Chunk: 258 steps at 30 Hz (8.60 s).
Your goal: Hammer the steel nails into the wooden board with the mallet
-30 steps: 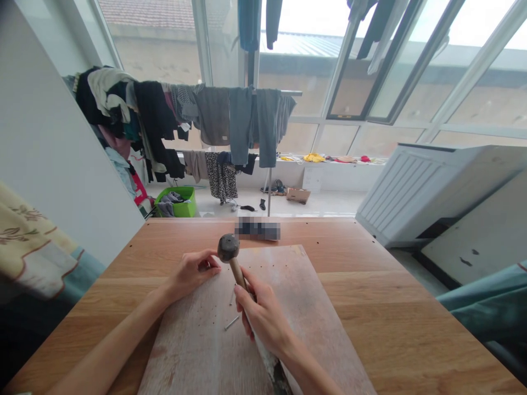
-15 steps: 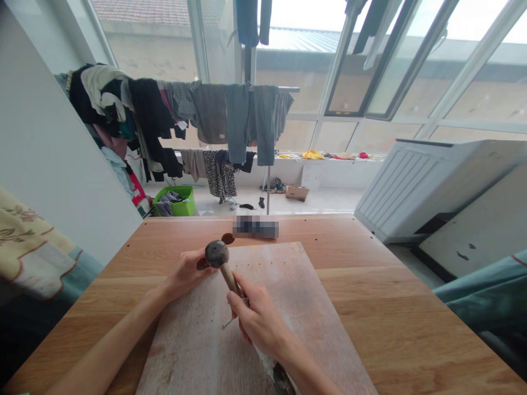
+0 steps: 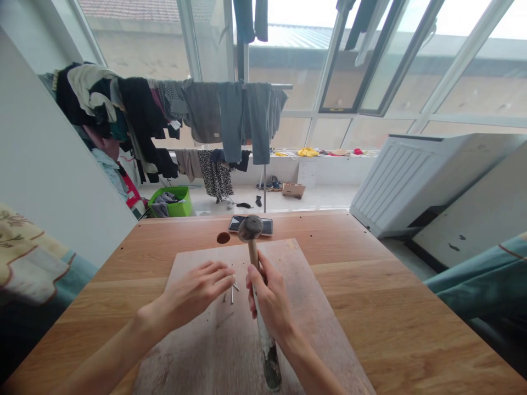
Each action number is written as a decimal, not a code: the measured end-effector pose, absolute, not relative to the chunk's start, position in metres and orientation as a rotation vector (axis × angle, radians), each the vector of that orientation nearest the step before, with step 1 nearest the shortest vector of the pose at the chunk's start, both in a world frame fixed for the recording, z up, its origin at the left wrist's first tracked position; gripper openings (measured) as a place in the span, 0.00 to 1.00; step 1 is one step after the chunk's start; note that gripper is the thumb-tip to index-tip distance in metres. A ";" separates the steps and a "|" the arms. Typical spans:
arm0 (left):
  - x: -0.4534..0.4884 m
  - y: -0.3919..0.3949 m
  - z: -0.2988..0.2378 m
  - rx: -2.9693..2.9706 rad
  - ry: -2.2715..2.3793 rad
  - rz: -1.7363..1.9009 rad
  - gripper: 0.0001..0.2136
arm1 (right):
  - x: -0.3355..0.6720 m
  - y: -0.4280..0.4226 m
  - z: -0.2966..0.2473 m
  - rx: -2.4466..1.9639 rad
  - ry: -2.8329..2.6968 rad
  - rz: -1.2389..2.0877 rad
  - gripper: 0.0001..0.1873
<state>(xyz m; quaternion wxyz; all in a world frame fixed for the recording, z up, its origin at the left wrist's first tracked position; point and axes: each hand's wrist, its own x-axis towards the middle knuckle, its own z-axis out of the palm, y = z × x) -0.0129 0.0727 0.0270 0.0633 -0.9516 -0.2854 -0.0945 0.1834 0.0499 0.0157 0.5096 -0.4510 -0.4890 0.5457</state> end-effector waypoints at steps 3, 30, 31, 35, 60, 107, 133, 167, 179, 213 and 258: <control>0.000 0.073 0.025 -2.824 -0.727 -0.055 0.06 | 0.185 0.052 0.015 -1.095 -1.158 1.309 0.21; -0.028 0.112 0.056 -2.898 -1.350 -0.367 0.08 | 0.181 0.050 0.009 -1.135 -1.180 1.335 0.26; -0.027 0.112 0.055 -2.881 -1.352 -0.339 0.08 | 0.180 0.050 0.009 -1.140 -1.186 1.323 0.27; -0.020 0.108 0.050 -2.823 -1.280 -0.215 0.11 | 0.179 0.050 0.009 -1.147 -1.196 1.305 0.27; -0.034 0.126 0.018 -3.167 -1.524 -0.778 0.09 | 0.180 0.049 0.016 -1.091 -1.231 1.440 0.24; -0.030 0.120 0.028 -3.014 -1.418 -0.754 0.18 | 0.194 0.036 0.014 -1.127 -1.344 1.486 0.27; -0.004 0.110 0.043 -2.909 -1.228 -0.553 0.07 | 0.202 0.046 0.018 -1.203 -1.145 1.408 0.22; 0.001 0.117 0.016 -2.797 -1.079 -0.388 0.14 | 0.200 0.045 0.021 -1.181 -1.148 1.430 0.25; -0.005 0.121 0.014 -2.987 -1.228 -0.567 0.09 | 0.200 0.045 0.020 -1.169 -1.152 1.435 0.23; -0.011 0.131 -0.001 -3.003 -1.489 -1.020 0.19 | 0.202 0.035 0.005 -1.190 -1.489 1.465 0.22; 0.026 0.133 0.013 -3.008 -1.395 -0.978 0.08 | 0.256 0.075 0.008 -1.081 -1.276 1.525 0.29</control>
